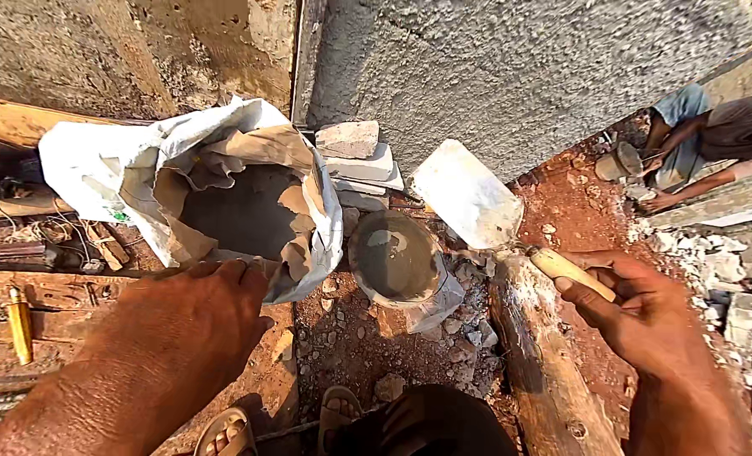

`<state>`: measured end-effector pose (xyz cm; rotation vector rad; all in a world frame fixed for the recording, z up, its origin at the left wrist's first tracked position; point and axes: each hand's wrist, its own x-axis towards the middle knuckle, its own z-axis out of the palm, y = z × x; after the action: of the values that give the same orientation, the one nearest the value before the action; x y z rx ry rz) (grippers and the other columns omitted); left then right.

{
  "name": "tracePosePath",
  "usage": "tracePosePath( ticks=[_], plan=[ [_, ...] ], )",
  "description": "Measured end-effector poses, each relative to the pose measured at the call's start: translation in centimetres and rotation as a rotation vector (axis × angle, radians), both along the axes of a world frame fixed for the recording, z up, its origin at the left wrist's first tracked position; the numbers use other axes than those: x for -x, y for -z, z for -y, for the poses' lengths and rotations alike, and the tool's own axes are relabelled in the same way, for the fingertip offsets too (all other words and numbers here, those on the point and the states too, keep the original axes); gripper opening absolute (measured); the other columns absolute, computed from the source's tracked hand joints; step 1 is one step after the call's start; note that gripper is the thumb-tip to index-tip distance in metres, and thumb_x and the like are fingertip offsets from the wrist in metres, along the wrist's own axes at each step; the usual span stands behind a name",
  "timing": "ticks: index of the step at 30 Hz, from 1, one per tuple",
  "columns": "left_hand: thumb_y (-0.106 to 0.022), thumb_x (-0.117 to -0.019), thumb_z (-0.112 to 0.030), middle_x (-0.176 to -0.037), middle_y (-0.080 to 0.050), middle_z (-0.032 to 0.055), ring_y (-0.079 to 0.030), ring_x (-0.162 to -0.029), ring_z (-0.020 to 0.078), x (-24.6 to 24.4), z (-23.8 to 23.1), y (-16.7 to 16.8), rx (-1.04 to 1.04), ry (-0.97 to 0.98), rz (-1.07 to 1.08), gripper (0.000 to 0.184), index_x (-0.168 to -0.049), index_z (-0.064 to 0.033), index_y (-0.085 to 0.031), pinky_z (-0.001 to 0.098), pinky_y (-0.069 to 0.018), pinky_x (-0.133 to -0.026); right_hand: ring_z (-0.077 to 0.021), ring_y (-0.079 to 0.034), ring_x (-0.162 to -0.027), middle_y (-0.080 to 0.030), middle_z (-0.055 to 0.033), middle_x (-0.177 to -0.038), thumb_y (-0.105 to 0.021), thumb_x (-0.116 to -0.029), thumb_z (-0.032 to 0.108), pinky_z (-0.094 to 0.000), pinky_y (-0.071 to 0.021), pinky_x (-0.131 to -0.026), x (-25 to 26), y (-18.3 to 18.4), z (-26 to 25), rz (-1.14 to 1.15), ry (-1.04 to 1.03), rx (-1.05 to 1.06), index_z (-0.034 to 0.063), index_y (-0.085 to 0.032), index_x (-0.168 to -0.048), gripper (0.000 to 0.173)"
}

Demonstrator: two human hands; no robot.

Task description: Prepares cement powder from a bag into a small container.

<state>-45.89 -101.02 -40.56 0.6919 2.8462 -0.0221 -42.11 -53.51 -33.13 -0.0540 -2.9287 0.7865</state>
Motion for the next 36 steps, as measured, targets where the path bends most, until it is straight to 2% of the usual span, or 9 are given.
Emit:
tracePosePath(
  ticks=[2,6,9,11,15,18,21,31,36],
  plan=[
    [-0.067,-0.0932,-0.050,-0.113,-0.070,0.0134,-0.070,-0.098,0.0370,0.1,-0.5,-0.3,0.085,-0.008,0.060,0.050,-0.123,-0.0091,-0.067,0.0540,-0.0568,-0.073,-0.0067,-0.064,-0.065,-0.071,0.0020,-0.093,-0.072,-0.0902,0.034,-0.0238,-0.0563,-0.057,0.9,-2.0,1.2,-0.073,-0.137,0.011,0.0158,-0.065,-0.125,0.040],
    [-0.064,-0.0963,-0.025,-0.109,-0.070,0.0156,-0.069,-0.093,0.0389,0.0,-1.6,-0.2,0.168,0.030,0.112,0.042,-0.137,-0.0162,-0.062,0.0534,-0.0556,-0.073,-0.0113,-0.072,-0.084,-0.073,0.0006,-0.106,-0.073,-0.0918,0.041,-0.0345,-0.0636,-0.069,3.3,-4.4,5.4,-0.205,-0.415,-0.133,0.0174,-0.066,-0.130,0.045],
    [-0.056,-0.0967,-0.004,-0.100,-0.069,0.0183,-0.068,-0.083,0.0400,-0.5,-2.4,-0.5,0.228,0.020,0.120,0.045,-0.140,-0.0175,-0.059,0.0515,-0.0543,-0.066,-0.0194,-0.066,-0.071,-0.070,-0.0045,-0.089,-0.062,-0.0942,0.040,-0.0419,-0.0509,-0.056,4.4,-5.7,15.1,-0.307,-0.554,-0.535,0.0157,-0.071,-0.123,0.039],
    [-0.052,-0.0983,-0.001,-0.096,-0.068,0.0187,-0.068,-0.079,0.0402,-0.6,-2.4,-0.6,0.251,0.008,0.118,0.047,-0.141,-0.0195,-0.059,0.0507,-0.0538,-0.062,-0.0261,-0.055,-0.056,-0.058,-0.0069,-0.076,-0.055,-0.0950,0.034,-0.0427,-0.0375,-0.044,5.2,-5.0,20.8,-0.270,-0.645,-0.758,0.0185,-0.073,-0.120,0.034],
    [-0.048,-0.1017,-0.001,-0.094,-0.068,0.0179,-0.068,-0.079,0.0392,-0.7,-2.7,-1.0,0.272,-0.019,0.149,0.042,-0.137,-0.0186,-0.062,0.0500,-0.0539,-0.061,-0.0290,-0.057,-0.057,-0.058,-0.0128,-0.079,-0.063,-0.0950,0.013,-0.0403,-0.0405,-0.046,7.5,-1.4,28.5,-0.100,-0.762,-0.913,0.0123,-0.073,-0.105,0.015],
    [-0.047,-0.1015,0.001,-0.088,-0.067,0.0182,-0.068,-0.076,0.0387,-0.7,-2.9,-1.3,0.245,-0.021,0.143,0.036,-0.130,-0.0134,-0.064,0.0486,-0.0530,-0.059,-0.0329,-0.063,-0.064,-0.059,-0.0172,-0.079,-0.060,-0.0941,-0.001,-0.0411,-0.0462,-0.050,9.3,2.3,31.0,-0.144,-0.829,-0.900,0.0005,-0.070,-0.096,0.011],
    [-0.045,-0.1028,0.001,-0.084,-0.066,0.0176,-0.068,-0.074,0.0381,-0.5,-2.9,-1.8,0.206,-0.044,0.187,0.030,-0.123,-0.0092,-0.065,0.0478,-0.0523,-0.058,-0.0373,-0.066,-0.071,-0.063,-0.0212,-0.084,-0.059,-0.0949,-0.002,-0.0452,-0.0502,-0.054,10.9,5.2,32.0,-0.085,-0.815,-0.894,-0.0034,-0.070,-0.103,0.014],
    [-0.047,-0.1021,0.002,-0.072,-0.060,0.0121,-0.064,-0.066,0.0303,-0.2,-2.0,-2.0,0.086,0.008,0.181,0.019,-0.105,-0.0017,-0.065,0.0404,-0.0470,-0.054,-0.0344,-0.067,-0.070,-0.063,-0.0097,-0.070,-0.070,-0.0907,0.020,-0.0526,-0.0506,-0.058,13.0,6.6,30.8,0.277,-0.702,-0.793,0.0126,-0.067,-0.113,0.023],
    [-0.051,-0.1004,0.001,-0.072,-0.060,0.0121,-0.063,-0.064,0.0301,0.2,-1.7,-1.4,0.062,0.025,0.183,0.017,-0.101,-0.0024,-0.067,0.0404,-0.0469,-0.053,-0.0378,-0.069,-0.083,-0.067,-0.0147,-0.083,-0.066,-0.0938,0.024,-0.0590,-0.0543,-0.068,15.2,9.7,32.7,0.445,-0.595,-0.617,0.0095,-0.065,-0.115,0.026]
  ],
)
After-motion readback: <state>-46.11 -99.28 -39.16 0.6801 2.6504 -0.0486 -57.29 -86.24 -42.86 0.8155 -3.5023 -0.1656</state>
